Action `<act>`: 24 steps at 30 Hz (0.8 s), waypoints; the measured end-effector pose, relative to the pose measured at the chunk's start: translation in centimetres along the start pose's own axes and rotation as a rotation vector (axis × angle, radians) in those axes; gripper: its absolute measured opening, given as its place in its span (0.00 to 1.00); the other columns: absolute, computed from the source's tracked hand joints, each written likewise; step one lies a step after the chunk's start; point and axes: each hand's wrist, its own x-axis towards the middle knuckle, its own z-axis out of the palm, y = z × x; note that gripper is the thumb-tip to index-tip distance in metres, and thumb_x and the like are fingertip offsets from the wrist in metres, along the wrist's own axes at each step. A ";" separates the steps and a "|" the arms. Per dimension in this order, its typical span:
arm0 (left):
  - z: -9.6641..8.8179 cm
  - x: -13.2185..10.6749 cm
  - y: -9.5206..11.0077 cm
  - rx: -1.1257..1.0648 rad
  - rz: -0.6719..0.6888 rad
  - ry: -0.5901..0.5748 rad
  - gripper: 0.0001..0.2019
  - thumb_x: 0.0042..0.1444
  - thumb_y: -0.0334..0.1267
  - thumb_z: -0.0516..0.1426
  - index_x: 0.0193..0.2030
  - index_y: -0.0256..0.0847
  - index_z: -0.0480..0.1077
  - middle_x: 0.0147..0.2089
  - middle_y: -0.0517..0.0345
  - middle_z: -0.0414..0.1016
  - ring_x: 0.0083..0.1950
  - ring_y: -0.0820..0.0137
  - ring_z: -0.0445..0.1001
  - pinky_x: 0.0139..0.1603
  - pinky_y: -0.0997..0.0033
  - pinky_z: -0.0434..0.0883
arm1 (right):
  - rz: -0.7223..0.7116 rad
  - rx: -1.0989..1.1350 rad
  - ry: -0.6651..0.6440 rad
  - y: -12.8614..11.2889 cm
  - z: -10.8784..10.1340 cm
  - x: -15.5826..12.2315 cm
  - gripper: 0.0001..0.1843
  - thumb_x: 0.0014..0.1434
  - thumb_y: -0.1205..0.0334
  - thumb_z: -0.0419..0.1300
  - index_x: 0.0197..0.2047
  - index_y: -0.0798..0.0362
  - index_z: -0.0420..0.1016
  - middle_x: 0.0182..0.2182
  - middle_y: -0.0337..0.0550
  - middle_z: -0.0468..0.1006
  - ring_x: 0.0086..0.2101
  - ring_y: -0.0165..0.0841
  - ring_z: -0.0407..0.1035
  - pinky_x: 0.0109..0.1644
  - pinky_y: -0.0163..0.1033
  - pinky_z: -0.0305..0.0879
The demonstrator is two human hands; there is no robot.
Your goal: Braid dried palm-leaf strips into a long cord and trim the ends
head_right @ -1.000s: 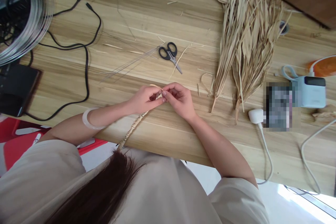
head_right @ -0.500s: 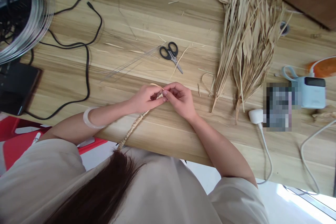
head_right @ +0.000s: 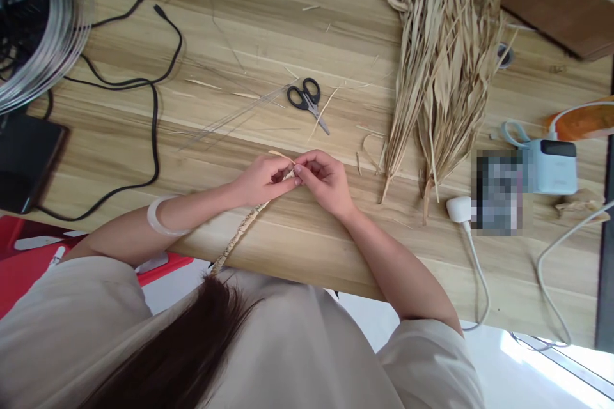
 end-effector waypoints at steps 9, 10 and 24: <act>-0.1 0.0 0.0 0.009 0.001 -0.013 0.12 0.56 0.41 0.55 0.25 0.38 0.61 0.19 0.66 0.58 0.21 0.79 0.56 0.24 0.76 0.54 | -0.013 -0.009 0.004 0.1 0.0 0.0 0.10 0.53 0.54 0.65 0.33 0.52 0.72 0.24 0.36 0.74 0.24 0.25 0.67 0.28 0.34 0.65; -0.1 0.0 0.0 0.010 0.002 -0.014 0.12 0.56 0.41 0.55 0.25 0.38 0.61 0.19 0.66 0.58 0.21 0.79 0.56 0.24 0.76 0.54 | -0.014 -0.010 0.005 0.1 0.0 0.0 0.10 0.53 0.55 0.65 0.33 0.52 0.72 0.24 0.36 0.74 0.24 0.25 0.67 0.28 0.33 0.65; 0.0 0.1 -0.1 0.023 0.039 0.001 0.12 0.56 0.40 0.55 0.25 0.38 0.60 0.19 0.67 0.57 0.21 0.79 0.55 0.24 0.76 0.54 | -0.042 -0.001 0.004 0.1 -0.1 0.0 0.07 0.54 0.58 0.65 0.32 0.52 0.73 0.23 0.36 0.74 0.23 0.24 0.67 0.27 0.32 0.65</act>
